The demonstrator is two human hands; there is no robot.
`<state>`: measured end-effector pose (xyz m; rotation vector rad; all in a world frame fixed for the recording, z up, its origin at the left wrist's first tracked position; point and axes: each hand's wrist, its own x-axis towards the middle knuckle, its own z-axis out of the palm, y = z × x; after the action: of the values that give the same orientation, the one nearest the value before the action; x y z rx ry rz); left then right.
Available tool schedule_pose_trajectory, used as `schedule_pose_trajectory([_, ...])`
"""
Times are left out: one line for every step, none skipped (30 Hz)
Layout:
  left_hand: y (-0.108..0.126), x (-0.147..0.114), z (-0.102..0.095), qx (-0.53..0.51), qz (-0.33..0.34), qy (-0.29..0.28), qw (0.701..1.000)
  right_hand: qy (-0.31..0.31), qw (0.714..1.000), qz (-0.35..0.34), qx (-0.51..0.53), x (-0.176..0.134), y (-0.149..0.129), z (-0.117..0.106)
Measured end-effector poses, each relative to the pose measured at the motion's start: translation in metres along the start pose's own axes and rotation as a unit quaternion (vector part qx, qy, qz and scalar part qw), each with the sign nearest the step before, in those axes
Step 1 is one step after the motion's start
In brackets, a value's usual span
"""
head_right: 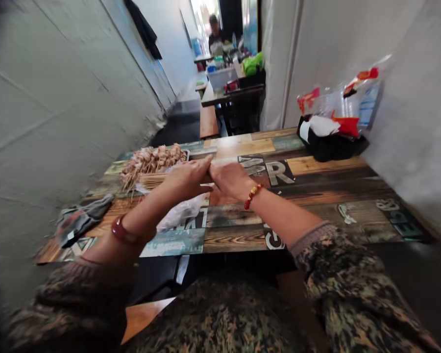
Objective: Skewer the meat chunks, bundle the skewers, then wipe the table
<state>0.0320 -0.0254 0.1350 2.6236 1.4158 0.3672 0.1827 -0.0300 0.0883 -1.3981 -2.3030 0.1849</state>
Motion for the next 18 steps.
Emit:
schedule_pose_trajectory([-0.006,0.006,0.002,-0.036,-0.014,-0.013,0.999,-0.015,0.999,-0.011,-0.032,0.001,0.003,-0.002])
schedule_pose_trajectory([-0.01,0.01,0.004,-0.073,-0.022,-0.025,0.997,-0.029,0.998,-0.021,-0.054,0.002,0.006,-0.005])
schedule_pose_trajectory([-0.013,0.013,0.006,-0.112,-0.025,-0.031,0.993,-0.036,0.997,-0.028,-0.061,0.002,0.007,-0.008])
schedule_pose_trajectory([-0.015,0.015,0.009,-0.154,-0.023,-0.029,0.987,-0.043,0.996,-0.036,-0.065,0.002,0.006,-0.011])
schedule_pose_trajectory([-0.017,0.015,0.013,-0.202,-0.022,-0.022,0.979,-0.047,0.996,-0.042,-0.066,0.002,0.005,-0.013])
schedule_pose_trajectory([-0.018,0.014,0.016,-0.254,-0.024,-0.013,0.967,-0.048,0.995,-0.048,-0.067,0.001,0.003,-0.015])
schedule_pose_trajectory([-0.02,0.011,0.02,-0.307,-0.032,-0.009,0.951,-0.05,0.995,-0.054,-0.071,0.0,0.0,-0.016])
schedule_pose_trajectory([-0.022,0.007,0.024,-0.355,-0.046,-0.019,0.933,-0.056,0.993,-0.064,-0.079,-0.001,-0.003,-0.017])
schedule_pose_trajectory([-0.023,0.003,0.026,-0.395,-0.062,-0.048,0.915,-0.064,0.991,-0.078,-0.091,-0.002,-0.005,-0.017])
schedule_pose_trajectory([-0.024,-0.002,0.027,-0.423,-0.08,-0.091,0.898,-0.076,0.987,-0.095,-0.106,-0.003,-0.008,-0.018])
schedule_pose_trajectory([-0.025,-0.007,0.026,-0.439,-0.094,-0.142,0.882,-0.09,0.981,-0.117,-0.123,-0.004,-0.01,-0.02])
schedule_pose_trajectory([-0.024,-0.011,0.024,-0.441,-0.1,-0.192,0.871,-0.102,0.975,-0.139,-0.139,-0.005,-0.013,-0.021])
schedule_pose_trajectory([-0.024,-0.015,0.022,-0.434,-0.098,-0.218,0.869,-0.11,0.969,-0.161,-0.153,-0.005,-0.014,-0.023])
schedule_pose_trajectory([-0.022,-0.018,0.019,-0.423,-0.087,-0.234,0.871,-0.115,0.962,-0.18,-0.167,-0.006,-0.016,-0.025])
schedule_pose_trajectory([-0.019,-0.021,0.016,-0.415,-0.073,-0.241,0.874,-0.119,0.956,-0.199,-0.18,-0.007,-0.017,-0.027])
schedule_pose_trajectory([-0.016,-0.024,0.014,-0.412,-0.062,-0.244,0.876,-0.12,0.95,-0.214,-0.194,-0.009,-0.018,-0.03])
schedule_pose_trajectory([-0.011,-0.027,0.014,-0.419,-0.059,-0.248,0.872,-0.118,0.944,-0.227,-0.207,-0.01,-0.018,-0.033])
schedule_pose_trajectory([-0.006,-0.03,0.016,-0.436,-0.068,-0.255,0.86,-0.116,0.939,-0.237,-0.22,-0.013,-0.018,-0.036])
